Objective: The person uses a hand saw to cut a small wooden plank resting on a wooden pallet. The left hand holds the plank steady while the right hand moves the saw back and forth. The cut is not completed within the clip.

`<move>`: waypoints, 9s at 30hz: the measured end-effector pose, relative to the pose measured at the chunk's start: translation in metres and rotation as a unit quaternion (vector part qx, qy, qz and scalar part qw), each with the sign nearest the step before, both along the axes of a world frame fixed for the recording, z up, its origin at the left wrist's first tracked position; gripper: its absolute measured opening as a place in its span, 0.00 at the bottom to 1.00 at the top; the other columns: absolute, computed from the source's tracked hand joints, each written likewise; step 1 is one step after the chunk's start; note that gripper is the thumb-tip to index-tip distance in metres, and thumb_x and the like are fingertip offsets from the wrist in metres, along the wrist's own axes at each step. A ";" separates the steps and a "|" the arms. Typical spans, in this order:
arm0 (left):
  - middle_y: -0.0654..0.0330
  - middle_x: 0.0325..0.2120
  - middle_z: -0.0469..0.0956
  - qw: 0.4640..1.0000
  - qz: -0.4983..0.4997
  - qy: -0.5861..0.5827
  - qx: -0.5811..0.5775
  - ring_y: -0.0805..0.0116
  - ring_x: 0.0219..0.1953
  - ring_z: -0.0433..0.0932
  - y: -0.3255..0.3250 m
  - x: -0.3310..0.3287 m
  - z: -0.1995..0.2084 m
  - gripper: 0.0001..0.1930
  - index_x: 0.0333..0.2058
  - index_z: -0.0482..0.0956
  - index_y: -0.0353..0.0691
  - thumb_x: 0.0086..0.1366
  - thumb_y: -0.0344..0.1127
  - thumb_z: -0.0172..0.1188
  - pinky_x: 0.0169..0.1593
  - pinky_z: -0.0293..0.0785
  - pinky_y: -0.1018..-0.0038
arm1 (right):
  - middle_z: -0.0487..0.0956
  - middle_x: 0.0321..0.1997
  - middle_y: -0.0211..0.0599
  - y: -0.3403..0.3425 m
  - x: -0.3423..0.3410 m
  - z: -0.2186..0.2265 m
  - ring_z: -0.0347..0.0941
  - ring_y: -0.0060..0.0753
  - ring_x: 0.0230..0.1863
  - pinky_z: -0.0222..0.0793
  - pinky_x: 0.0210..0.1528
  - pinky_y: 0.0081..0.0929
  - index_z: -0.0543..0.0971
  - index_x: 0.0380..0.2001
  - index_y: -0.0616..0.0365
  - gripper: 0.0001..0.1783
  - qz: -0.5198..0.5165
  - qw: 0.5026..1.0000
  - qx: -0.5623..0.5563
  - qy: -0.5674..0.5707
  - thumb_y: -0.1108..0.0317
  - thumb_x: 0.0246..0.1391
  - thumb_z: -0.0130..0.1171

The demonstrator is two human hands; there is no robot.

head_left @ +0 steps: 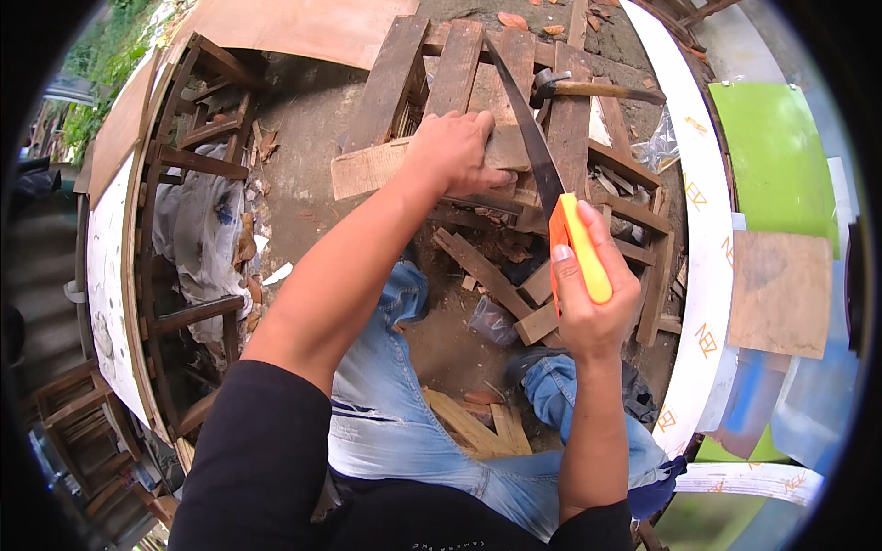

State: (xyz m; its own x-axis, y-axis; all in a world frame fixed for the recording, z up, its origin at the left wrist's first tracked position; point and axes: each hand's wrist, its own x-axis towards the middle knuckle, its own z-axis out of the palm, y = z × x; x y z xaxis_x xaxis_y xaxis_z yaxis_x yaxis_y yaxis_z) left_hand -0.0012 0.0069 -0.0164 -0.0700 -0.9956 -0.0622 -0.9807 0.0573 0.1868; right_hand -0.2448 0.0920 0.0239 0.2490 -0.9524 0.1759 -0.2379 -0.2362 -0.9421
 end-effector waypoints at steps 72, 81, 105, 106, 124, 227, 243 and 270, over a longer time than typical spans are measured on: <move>0.57 0.42 0.80 0.998 0.026 -0.016 -0.060 0.58 0.51 0.77 0.014 -0.009 -0.005 0.37 0.44 0.74 0.41 0.51 0.69 0.68 0.53 0.71 0.60 | 0.83 0.50 0.48 0.106 -0.084 0.022 0.80 0.31 0.44 0.74 0.51 0.27 0.74 0.60 0.73 0.29 -0.063 0.996 0.067 0.019 0.73 0.56 0.63; 0.57 0.47 0.76 0.993 -0.018 0.019 -0.115 0.59 0.53 0.74 0.032 -0.012 0.001 0.32 0.53 0.73 0.42 0.56 0.55 0.68 0.54 0.66 0.59 | 0.77 0.28 0.31 0.141 -0.152 0.042 0.66 0.18 0.22 0.61 0.27 0.17 0.72 0.61 0.74 0.32 -0.156 0.987 0.040 0.002 0.66 0.57 0.62; 0.56 0.46 0.74 0.991 -0.018 0.111 -0.077 0.52 0.53 0.73 0.042 -0.021 0.002 0.29 0.58 0.76 0.48 0.58 0.44 0.71 0.56 0.71 0.62 | 0.76 0.25 0.30 0.117 -0.135 0.012 0.65 0.16 0.19 0.58 0.21 0.15 0.71 0.62 0.72 0.31 -0.137 0.987 0.068 -0.057 0.68 0.58 0.61; 0.55 0.47 0.74 0.992 -0.032 0.110 -0.053 0.51 0.55 0.72 0.033 -0.014 0.006 0.30 0.59 0.75 0.47 0.59 0.45 0.70 0.57 0.70 0.62 | 0.76 0.25 0.30 0.117 -0.134 0.012 0.65 0.16 0.19 0.58 0.21 0.16 0.70 0.62 0.72 0.31 -0.130 0.987 0.067 -0.063 0.67 0.58 0.61; 0.51 0.60 0.71 0.997 0.006 0.076 -0.030 0.51 0.64 0.68 0.011 0.012 -0.003 0.40 0.64 0.70 0.44 0.60 0.62 0.65 0.61 0.66 0.53 | 0.84 0.44 0.45 0.131 -0.135 0.001 0.79 0.31 0.42 0.73 0.50 0.26 0.74 0.59 0.75 0.31 -0.128 0.987 0.096 -0.032 0.66 0.55 0.66; 0.54 0.46 0.80 0.990 -0.010 0.061 -0.123 0.52 0.53 0.76 0.001 -0.027 -0.011 0.23 0.45 0.77 0.42 0.67 0.57 0.55 0.55 0.69 0.58 | 0.84 0.47 0.53 0.166 -0.123 0.030 0.82 0.36 0.45 0.76 0.52 0.30 0.73 0.58 0.76 0.30 -0.131 0.991 0.018 0.013 0.72 0.53 0.65; 0.51 0.43 0.81 0.990 -0.056 0.091 -0.087 0.52 0.50 0.78 0.003 -0.041 0.028 0.29 0.49 0.71 0.40 0.52 0.41 0.75 0.55 0.68 0.60 | 0.82 0.40 0.39 0.142 -0.089 0.023 0.74 0.21 0.32 0.71 0.36 0.20 0.71 0.62 0.74 0.31 -0.113 0.992 -0.032 0.035 0.69 0.58 0.62; 0.54 0.41 0.83 0.999 0.018 -0.006 0.033 0.51 0.46 0.82 -0.006 -0.044 0.017 0.23 0.40 0.77 0.41 0.55 0.50 0.73 0.48 0.79 0.58 | 0.82 0.51 0.50 0.153 -0.077 0.030 0.79 0.35 0.49 0.72 0.56 0.29 0.72 0.60 0.75 0.28 -0.087 0.996 0.016 0.031 0.72 0.58 0.61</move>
State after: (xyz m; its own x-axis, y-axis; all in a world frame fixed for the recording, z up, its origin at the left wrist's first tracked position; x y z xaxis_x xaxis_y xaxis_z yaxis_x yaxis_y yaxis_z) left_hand -0.0455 0.0007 0.0009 -0.0336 -0.9911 -0.1288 -0.9840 0.0103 0.1779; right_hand -0.3223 0.2449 0.0543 0.0901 -0.9868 0.1344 -0.3302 -0.1569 -0.9308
